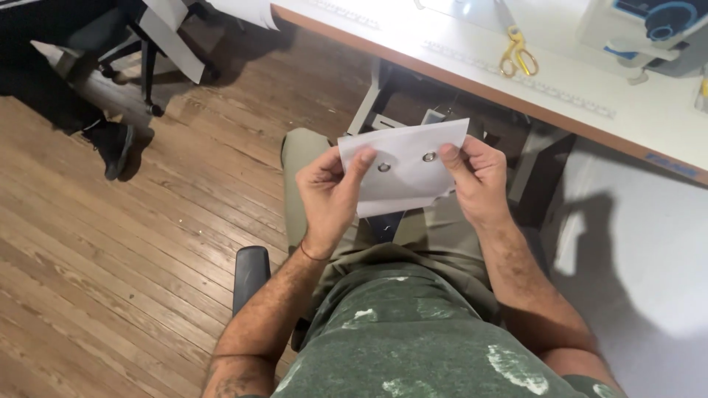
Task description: Aligning, folding, and trimming white leather components at a sewing station
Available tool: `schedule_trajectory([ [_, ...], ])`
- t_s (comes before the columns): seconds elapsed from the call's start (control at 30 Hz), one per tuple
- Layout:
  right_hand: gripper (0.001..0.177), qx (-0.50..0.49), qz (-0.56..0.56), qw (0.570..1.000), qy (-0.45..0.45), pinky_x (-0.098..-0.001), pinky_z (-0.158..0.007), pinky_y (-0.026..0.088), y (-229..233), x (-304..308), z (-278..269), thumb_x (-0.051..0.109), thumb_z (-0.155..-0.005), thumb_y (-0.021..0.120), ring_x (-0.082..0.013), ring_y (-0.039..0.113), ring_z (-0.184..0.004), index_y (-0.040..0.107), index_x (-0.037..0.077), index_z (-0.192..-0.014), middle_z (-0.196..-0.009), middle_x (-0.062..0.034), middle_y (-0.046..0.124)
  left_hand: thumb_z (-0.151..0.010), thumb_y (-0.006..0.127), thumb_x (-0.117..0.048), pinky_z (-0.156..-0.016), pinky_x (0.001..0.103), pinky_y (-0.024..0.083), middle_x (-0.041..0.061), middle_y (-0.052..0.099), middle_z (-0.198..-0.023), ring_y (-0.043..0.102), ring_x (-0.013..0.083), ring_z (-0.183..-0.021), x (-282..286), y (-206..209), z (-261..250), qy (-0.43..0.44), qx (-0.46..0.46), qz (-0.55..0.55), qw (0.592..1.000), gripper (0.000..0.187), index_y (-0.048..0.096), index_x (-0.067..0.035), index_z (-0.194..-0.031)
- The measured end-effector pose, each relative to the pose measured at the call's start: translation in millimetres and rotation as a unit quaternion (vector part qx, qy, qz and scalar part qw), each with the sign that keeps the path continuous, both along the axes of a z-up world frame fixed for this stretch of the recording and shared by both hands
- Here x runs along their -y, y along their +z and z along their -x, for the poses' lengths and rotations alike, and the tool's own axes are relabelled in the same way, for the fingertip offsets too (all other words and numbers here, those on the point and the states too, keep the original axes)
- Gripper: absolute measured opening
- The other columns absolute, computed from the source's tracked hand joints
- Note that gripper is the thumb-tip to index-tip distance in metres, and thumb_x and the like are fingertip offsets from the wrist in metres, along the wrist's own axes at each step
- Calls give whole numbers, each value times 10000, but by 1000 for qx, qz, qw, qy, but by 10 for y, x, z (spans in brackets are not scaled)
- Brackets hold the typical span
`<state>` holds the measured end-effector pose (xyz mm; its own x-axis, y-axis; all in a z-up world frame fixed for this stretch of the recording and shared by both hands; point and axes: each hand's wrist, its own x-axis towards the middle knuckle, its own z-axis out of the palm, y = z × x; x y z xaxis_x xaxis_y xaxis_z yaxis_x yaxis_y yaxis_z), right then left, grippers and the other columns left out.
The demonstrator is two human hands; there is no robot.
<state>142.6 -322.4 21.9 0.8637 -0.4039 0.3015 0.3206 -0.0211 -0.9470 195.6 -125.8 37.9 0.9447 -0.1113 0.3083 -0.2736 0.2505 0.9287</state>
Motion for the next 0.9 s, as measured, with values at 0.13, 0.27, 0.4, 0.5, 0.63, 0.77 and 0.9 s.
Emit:
schedule_trajectory([
  [0.13,224,48,-51,998,8,-233,-695,565,-113,26,-24,173,-1075,644,-61,621,-673,691,-13,-958,-689,-45,635,-927,836,-133,-526,239,556,21,703,-583,554,-2,-667,96,0,-83,71,63,-43,995,69,809,-71,-912],
  [0.27,232,74,-62,995,-10,-238,-727,580,10,45,-71,203,-1059,668,-56,648,-735,685,-18,-991,-743,-48,676,-905,858,-137,-489,234,499,-11,641,-516,484,-14,-608,206,-24,-185,93,102,-63,988,75,811,-102,-859],
  [0.4,219,107,-46,992,-46,-214,-681,544,-304,227,-188,162,-1085,633,-48,609,-665,674,-7,-952,-686,-43,636,-908,854,-115,-545,217,516,11,679,-581,506,1,-693,313,138,-216,78,90,-9,993,89,790,-60,-878],
  [0.5,224,125,-42,989,-62,-188,-653,513,-352,255,-208,150,-1087,627,-33,584,-642,659,10,-915,-661,-29,611,-908,857,-118,-559,220,530,31,711,-616,530,0,-705,387,154,-260,78,92,15,993,96,789,-50,-902],
  [0.63,222,131,-34,987,-85,-174,-659,492,-251,227,-201,147,-1093,625,-34,575,-658,644,32,-903,-683,-31,615,-975,791,-146,-582,242,541,38,711,-640,520,5,-753,444,58,-314,83,112,3,990,113,782,-52,-914],
  [0.77,199,129,-79,983,-100,-177,-689,528,234,55,-184,217,-1083,622,-34,636,-658,669,58,-973,-731,-9,661,-1044,693,-162,-726,303,548,25,698,-799,499,55,-863,505,89,-268,3,132,-8,991,113,739,-63,-1074],
  [0.9,236,127,-59,982,-125,-241,-744,598,361,93,-171,261,-1075,639,-85,687,-706,666,41,-994,-765,-43,674,-1061,638,-183,-615,317,511,138,659,-697,488,46,-815,580,-280,-235,1,152,-83,985,142,691,-69,-995],
])
